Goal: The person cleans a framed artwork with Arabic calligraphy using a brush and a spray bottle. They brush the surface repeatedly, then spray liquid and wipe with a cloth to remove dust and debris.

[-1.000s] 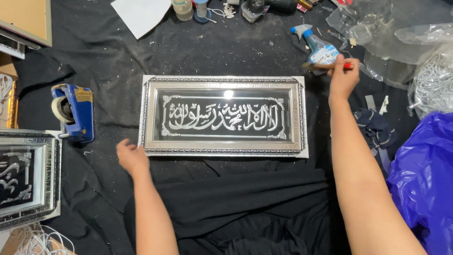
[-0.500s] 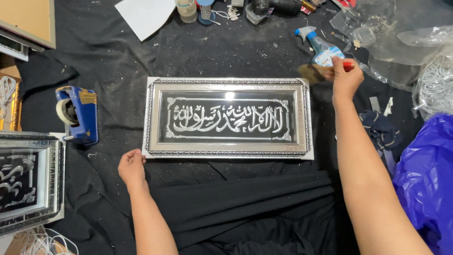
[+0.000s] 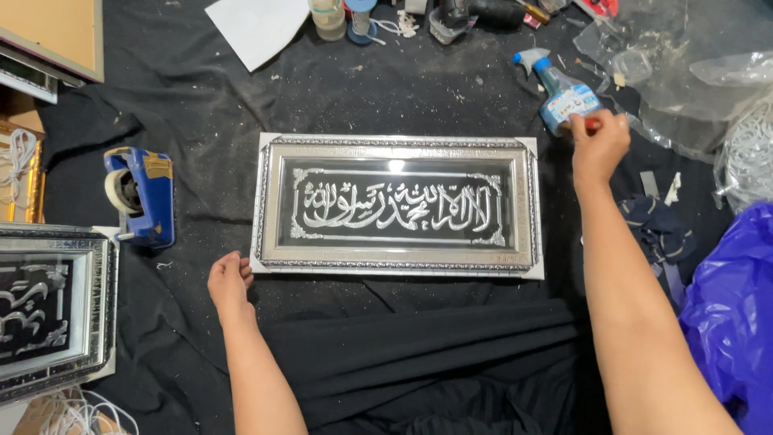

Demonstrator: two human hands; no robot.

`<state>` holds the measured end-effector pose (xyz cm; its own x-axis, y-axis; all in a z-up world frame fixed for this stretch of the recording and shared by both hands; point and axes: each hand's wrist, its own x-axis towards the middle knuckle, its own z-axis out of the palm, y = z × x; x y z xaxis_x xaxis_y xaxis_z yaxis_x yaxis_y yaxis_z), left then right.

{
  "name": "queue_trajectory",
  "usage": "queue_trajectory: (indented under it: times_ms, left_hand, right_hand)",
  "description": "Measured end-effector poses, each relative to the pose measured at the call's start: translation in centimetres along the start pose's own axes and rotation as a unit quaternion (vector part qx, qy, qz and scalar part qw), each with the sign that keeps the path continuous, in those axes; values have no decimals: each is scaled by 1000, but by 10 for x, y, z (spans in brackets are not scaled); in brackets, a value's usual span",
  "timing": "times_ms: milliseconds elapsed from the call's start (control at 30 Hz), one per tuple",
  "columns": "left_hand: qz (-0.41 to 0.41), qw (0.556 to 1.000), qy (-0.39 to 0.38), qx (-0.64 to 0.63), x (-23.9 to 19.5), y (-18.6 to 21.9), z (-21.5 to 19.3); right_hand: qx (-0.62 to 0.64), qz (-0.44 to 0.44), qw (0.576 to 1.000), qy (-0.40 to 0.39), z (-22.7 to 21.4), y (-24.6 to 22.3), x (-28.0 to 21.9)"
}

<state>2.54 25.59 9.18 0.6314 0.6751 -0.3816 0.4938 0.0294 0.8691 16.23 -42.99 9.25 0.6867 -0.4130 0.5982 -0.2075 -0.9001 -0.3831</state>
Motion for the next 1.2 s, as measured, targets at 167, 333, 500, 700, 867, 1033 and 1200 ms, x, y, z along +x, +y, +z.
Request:
queue_trajectory:
  times_ms: [167,333,500,700,867,1033,1200]
  left_hand:
    - [-13,999,-27,-15,-5,7,0]
    - [-23,999,-35,-32,-9,13,1]
    - [-41,997,-49,-37,-11,17,2]
    - [-54,997,-42,-45,2,8,0]
    - [-73,994,-40,-71,6,2,5]
    - [-81,988,-62,-114,9,2,23]
    - [-103,983,-69,-133,25,-15,22]
  right_hand:
    - [110,12,992,-66,10,5,-9]
    - [4,-46,998,-41,1,-9,2]
    - [-26,-77,989,-121,29,-34,-12]
    - [169,-29,967,-188,29,-119,-10]
    - [-31,-110,979,-166,40,-52,16]
    - [-82,-109,965,-223,58,-91,11]
    - [-36,-129,961,-243,85,-176,-3]
